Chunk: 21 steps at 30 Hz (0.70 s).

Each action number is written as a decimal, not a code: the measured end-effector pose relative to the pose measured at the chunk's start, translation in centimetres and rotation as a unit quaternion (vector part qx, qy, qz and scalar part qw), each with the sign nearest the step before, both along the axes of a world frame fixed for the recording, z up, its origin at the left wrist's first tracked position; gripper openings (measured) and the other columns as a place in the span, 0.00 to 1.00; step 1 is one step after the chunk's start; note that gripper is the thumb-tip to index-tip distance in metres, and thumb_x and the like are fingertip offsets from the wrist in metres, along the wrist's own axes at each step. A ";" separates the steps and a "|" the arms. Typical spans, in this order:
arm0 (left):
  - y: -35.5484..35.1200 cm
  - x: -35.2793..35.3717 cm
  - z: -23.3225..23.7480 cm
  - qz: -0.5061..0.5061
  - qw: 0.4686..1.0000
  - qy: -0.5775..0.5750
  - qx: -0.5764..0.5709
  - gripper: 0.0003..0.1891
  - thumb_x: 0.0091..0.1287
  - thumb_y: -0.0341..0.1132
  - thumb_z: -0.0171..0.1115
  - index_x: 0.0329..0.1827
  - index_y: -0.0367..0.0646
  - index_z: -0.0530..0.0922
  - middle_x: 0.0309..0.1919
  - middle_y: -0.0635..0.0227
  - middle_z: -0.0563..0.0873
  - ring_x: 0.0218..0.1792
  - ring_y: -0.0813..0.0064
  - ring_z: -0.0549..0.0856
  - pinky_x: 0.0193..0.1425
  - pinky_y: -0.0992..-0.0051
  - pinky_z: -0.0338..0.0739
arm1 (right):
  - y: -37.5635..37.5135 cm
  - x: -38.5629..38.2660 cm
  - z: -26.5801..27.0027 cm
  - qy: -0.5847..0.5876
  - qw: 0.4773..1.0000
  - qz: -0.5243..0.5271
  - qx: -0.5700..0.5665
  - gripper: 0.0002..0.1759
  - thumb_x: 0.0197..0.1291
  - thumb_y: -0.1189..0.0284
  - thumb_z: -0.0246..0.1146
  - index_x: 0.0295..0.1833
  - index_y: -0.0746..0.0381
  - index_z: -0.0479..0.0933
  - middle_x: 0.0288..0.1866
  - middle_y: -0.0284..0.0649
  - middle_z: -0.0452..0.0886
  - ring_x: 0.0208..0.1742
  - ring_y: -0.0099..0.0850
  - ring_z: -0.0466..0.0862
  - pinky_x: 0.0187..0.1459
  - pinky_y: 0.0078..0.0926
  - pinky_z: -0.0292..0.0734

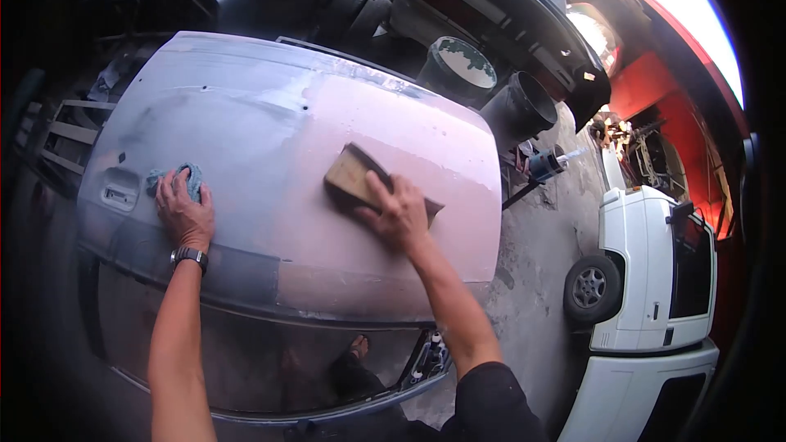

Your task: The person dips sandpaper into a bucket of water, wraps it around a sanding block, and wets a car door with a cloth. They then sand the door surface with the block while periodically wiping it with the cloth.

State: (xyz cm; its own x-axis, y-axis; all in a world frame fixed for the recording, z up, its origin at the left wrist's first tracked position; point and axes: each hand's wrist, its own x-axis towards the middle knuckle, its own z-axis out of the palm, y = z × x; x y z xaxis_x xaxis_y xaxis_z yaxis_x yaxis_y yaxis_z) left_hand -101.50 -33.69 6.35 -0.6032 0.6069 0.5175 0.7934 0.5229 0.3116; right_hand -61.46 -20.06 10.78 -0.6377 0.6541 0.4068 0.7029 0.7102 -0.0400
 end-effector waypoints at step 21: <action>-0.3 1.4 0.4 0.014 0.993 -0.111 0.027 0.25 0.69 0.47 0.70 0.68 0.52 0.81 0.76 0.57 0.73 0.85 0.48 0.62 0.87 0.31 0.46 | 6.4 3.9 0.6 -0.027 0.996 0.013 -0.083 0.38 0.69 0.65 0.71 0.83 0.58 0.72 0.64 0.63 0.78 0.63 0.65 0.78 0.63 0.58 0.74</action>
